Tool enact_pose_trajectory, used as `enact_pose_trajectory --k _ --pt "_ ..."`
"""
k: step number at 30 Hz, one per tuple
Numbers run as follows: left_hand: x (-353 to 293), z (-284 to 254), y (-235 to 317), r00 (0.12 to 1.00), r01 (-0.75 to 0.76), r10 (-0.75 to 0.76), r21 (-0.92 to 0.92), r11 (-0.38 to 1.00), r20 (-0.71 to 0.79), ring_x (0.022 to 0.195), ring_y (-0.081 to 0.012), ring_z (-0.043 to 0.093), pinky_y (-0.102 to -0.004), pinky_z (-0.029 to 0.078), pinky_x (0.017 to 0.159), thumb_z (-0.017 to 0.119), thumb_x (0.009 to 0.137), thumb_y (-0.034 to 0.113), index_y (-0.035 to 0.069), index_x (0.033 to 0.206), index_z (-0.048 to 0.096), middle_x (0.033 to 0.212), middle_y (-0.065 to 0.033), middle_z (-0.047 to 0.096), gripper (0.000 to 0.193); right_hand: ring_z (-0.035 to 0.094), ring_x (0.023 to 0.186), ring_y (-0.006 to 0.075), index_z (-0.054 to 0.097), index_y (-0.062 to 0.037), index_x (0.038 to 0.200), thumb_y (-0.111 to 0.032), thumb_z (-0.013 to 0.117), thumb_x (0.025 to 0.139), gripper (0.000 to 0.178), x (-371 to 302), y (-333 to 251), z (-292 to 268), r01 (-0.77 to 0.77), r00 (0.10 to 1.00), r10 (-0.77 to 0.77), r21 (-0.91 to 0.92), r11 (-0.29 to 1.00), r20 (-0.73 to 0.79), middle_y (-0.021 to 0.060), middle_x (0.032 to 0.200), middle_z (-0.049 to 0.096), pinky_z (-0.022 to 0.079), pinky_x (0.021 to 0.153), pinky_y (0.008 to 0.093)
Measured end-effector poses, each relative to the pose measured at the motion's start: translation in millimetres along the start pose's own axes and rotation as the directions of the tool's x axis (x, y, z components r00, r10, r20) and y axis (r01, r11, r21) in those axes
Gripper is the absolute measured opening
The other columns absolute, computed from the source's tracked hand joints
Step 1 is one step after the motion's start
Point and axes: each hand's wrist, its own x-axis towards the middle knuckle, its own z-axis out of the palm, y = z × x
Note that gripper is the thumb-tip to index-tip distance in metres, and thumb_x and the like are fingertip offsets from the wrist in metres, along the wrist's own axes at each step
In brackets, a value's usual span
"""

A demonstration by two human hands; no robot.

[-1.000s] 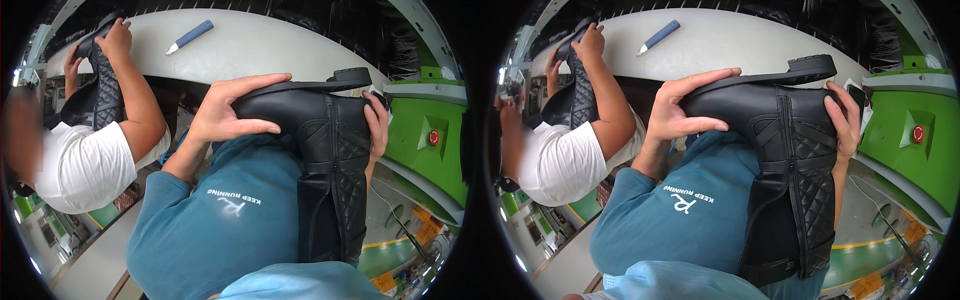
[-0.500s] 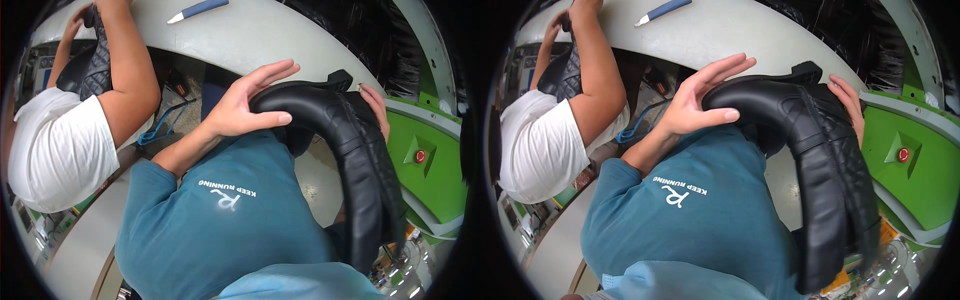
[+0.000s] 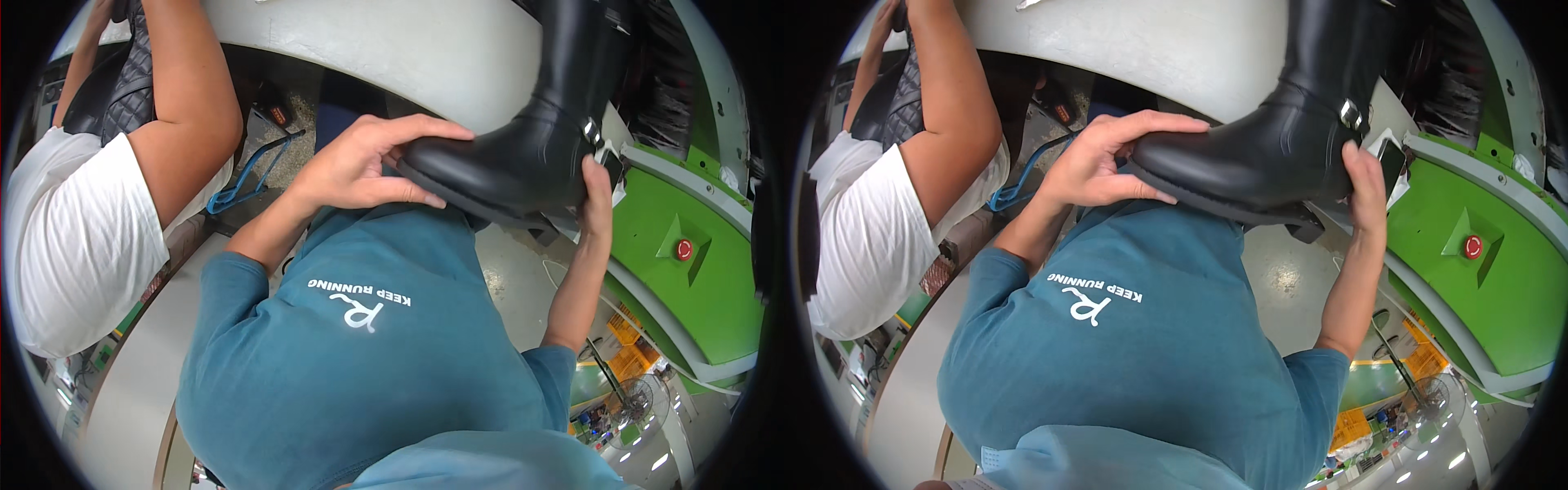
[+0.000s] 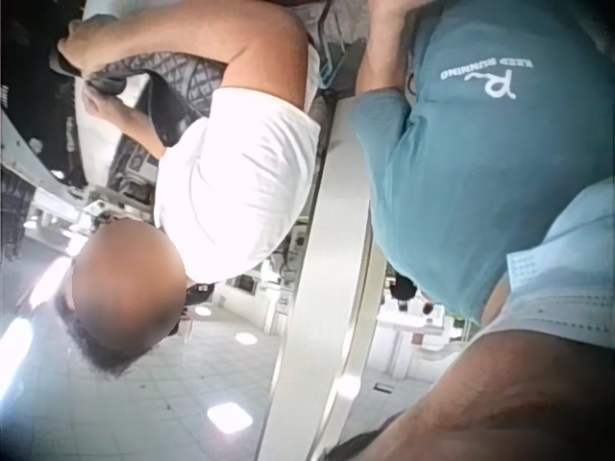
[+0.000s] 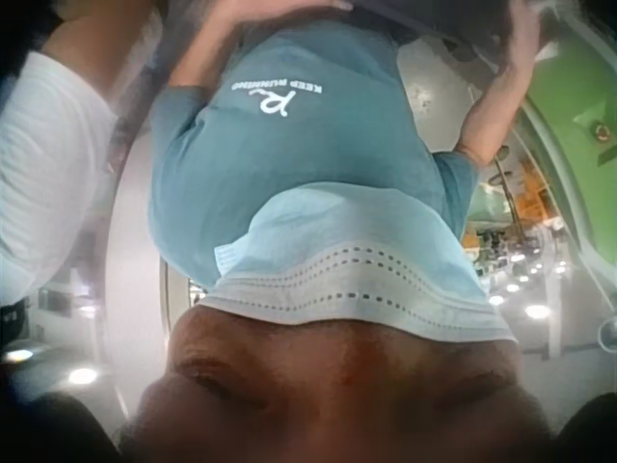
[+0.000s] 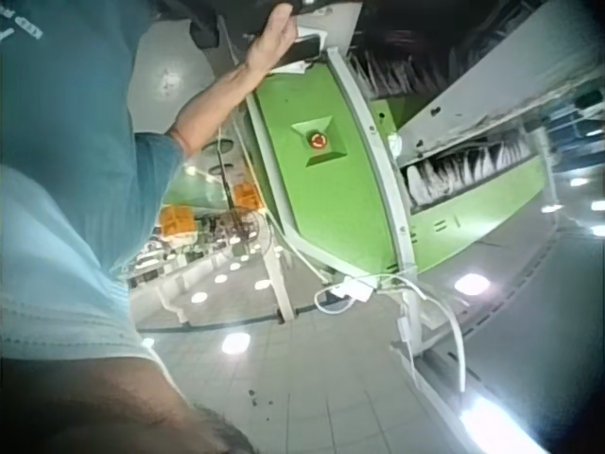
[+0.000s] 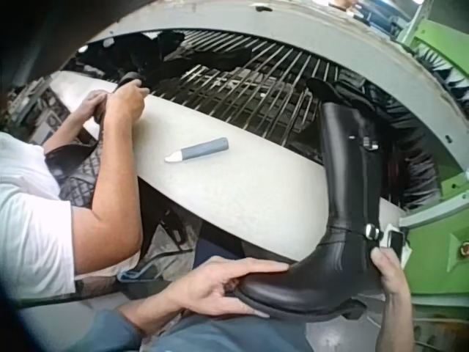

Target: The recorder is inspecting and preparing black quilted boots on an assembly line, checking the zippers and soles.

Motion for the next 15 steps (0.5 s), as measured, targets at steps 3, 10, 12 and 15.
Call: enact_pose_trajectory --k 3,10,12,15 --pt "8 -2 -2 0.994 -0.072 0.093 0.295 0.953 -0.058 0.11 -0.0311 0.081 -0.0407 0.063 0.097 0.098 0.081 0.023 0.002 0.135 0.074 0.123 -0.0169 0.081 0.063 0.061 0.062 0.004 0.079 -0.0066 0.112 -0.065 0.064 0.106 0.061 4 -40 -6 -0.167 0.985 0.17 -0.087 0.982 0.018 -0.0019 0.083 0.073 0.04 0.051 0.0226" --pt "25 -1 -52 0.953 -0.144 0.281 0.649 0.747 -0.112 0.137 -0.034 0.07 -0.0607 0.039 0.128 0.098 0.077 0.029 0.005 0.129 0.079 0.13 -0.0128 0.081 0.061 0.073 0.12 0.0237 0.076 -0.0066 0.135 -0.033 0.089 0.093 0.051 11 -85 38 0.553 0.779 -0.615 -0.598 0.581 0.123 0.0088 0.125 0.079 0.053 0.108 0.0367" --pt "25 0 -53 0.95 -0.155 0.292 0.647 0.747 -0.109 0.134 -0.0326 0.071 -0.0581 0.042 0.127 0.099 0.076 0.035 0.006 0.127 0.08 0.13 -0.0153 0.08 0.061 0.073 0.126 0.0295 0.077 -0.0077 0.135 -0.026 0.096 0.082 0.059 -11 -85 79 0.69 0.622 -0.743 -0.621 0.372 0.247 0.0107 0.131 0.078 0.052 0.114 0.0422" --pt "26 1 -52 0.945 -0.178 0.298 0.549 0.817 -0.137 0.135 -0.0331 0.071 -0.0538 0.046 0.126 0.1 0.076 0.03 0.006 0.128 0.08 0.131 -0.0137 0.08 0.061 0.073 0.13 0.0326 0.08 -0.0038 0.126 -0.024 0.098 0.075 0.058 -14 -65 111 0.771 0.489 -0.797 -0.602 0.206 0.354 0.0126 0.134 0.079 0.055 0.115 0.0516"
